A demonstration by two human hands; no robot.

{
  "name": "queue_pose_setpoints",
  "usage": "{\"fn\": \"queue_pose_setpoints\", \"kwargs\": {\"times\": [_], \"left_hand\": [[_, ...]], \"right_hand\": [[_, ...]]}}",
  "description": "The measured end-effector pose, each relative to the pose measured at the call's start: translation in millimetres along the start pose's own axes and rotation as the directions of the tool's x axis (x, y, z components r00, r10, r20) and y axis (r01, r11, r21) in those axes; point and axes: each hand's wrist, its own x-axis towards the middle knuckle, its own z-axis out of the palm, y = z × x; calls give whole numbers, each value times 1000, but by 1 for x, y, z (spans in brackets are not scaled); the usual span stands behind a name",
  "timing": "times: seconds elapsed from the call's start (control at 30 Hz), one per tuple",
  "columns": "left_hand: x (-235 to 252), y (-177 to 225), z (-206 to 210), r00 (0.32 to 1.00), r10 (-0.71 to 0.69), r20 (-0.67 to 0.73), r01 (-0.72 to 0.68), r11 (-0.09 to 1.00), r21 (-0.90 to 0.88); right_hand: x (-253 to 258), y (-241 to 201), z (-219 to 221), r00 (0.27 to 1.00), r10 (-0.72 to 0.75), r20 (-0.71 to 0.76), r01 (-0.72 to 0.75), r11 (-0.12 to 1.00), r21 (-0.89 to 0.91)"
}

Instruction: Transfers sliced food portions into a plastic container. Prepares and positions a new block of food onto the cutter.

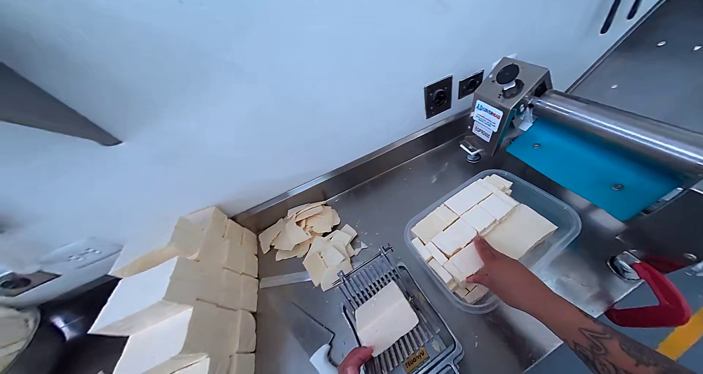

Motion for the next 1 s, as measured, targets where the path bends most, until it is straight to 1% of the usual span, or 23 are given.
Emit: {"fn": "queue_pose_setpoints", "kwargs": {"times": [0.07,0.1,0.13,0.17,0.2,0.23,0.27,0.3,0.37,0.4,0.47,0.5,0.57,0.63,0.67,0.77,0.87,1.0], "left_hand": [[0,1,-1,1000,-2,-24,1,1000,-18],[1,1,-1,999,-4,-41,3,1000,-28],[3,2,-2,998,-8,-60,5,999,-42],[4,2,-2,996,-20,-82,15,998,-57],[4,3,-3,994,-39,-104,32,997,-66],[5,4,-3,990,-63,-123,56,997,-62],[7,6,-4,987,-95,-128,90,995,-39],[11,8,-5,987,-123,-108,124,992,-5],[22,10,-10,986,-167,-14,167,985,48],[28,10,-12,984,-176,41,173,983,61],[39,9,-18,971,-198,135,192,980,56],[45,8,-22,965,-207,158,203,978,43],[55,3,-29,956,-242,164,245,969,-2],[62,1,-33,938,-298,174,308,951,-33],[65,1,-34,935,-305,181,314,949,-23],[67,1,-31,938,-305,163,305,952,26],[67,-2,-30,939,-303,161,304,952,14],[66,-2,-29,950,-271,152,277,961,-14]], "right_hand": [[-3,-1,-2,1000,-11,2,11,1000,-27],[-7,-3,-3,999,-40,-26,39,999,-19],[-13,-9,-2,992,-84,-95,84,996,-7],[-20,-18,3,968,-152,-199,157,988,9],[-28,-32,9,939,-214,-271,230,973,28],[-37,-49,16,927,-258,-271,284,957,61],[-44,-68,21,938,-289,-193,313,943,112],[-49,-87,25,948,-311,-70,318,934,163],[-50,-114,31,939,-299,168,267,945,187],[-48,-123,32,934,-270,233,227,954,194],[-42,-130,28,931,-224,288,162,961,225],[-39,-129,25,929,-218,299,146,959,244],[-37,-126,24,930,-214,300,128,951,280],[-43,-128,29,947,-194,255,110,945,309],[-49,-132,31,956,-182,232,105,946,307],[-62,-150,43,966,-169,195,129,971,199],[-65,-164,60,979,-133,154,119,988,97],[-66,-170,70,995,-81,54,77,994,75]]}}
